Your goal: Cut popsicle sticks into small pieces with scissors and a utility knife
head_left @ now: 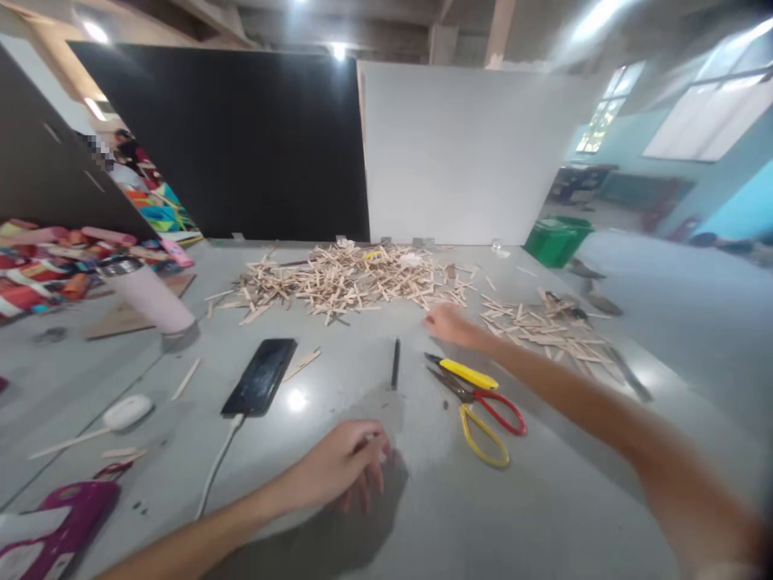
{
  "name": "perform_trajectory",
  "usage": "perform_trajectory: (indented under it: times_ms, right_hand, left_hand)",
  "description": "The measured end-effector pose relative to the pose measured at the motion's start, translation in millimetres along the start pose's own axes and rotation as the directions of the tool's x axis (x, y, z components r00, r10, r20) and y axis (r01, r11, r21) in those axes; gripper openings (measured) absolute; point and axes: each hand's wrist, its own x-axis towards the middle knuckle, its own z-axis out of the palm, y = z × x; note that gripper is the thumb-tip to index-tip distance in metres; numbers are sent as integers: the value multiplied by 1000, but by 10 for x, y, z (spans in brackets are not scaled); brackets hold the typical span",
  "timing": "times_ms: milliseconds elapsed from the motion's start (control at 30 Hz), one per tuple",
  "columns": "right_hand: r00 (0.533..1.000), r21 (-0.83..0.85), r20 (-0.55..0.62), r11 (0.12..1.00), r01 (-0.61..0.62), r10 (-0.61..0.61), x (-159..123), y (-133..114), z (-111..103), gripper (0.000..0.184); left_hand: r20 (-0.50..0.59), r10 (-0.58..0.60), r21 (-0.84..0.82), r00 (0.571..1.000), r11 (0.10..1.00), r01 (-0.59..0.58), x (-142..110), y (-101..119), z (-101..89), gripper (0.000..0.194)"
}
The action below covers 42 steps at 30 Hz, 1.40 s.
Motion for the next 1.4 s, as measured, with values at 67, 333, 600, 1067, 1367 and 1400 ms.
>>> perform_trajectory:
  times_ms: [67,333,600,1067,1367,1400]
  right_hand:
    - [992,-191,124,980,48,-24,35,54,210,42]
    - [943,-479,277,825,300,-182,-82,312,566,33]
    - [945,-555,182,765,327,-271,-56,373,827,34]
    - [943,-460,88,826,325,-322,-42,403,890,24]
    - [992,-466,-50,881,80,-116,-73,807,-412,28]
    - [994,-510,-96,860,-3,-53,-152,966,-636,25]
  left_hand:
    - [-58,23,-4,998,1000,-23,117,-60,2,62]
    - [-167,85,-41,982,995,-93,393,-239,-55,69]
    - [-193,106,0,975,994,-108,334,-267,-36,64]
    - [-249,137,6,959,990,-140,296,-264,-80,59]
    - [-271,189,18,944,981,-191,333,-244,-65,65]
    - [-266,189,19,945,981,-191,338,-237,-66,66]
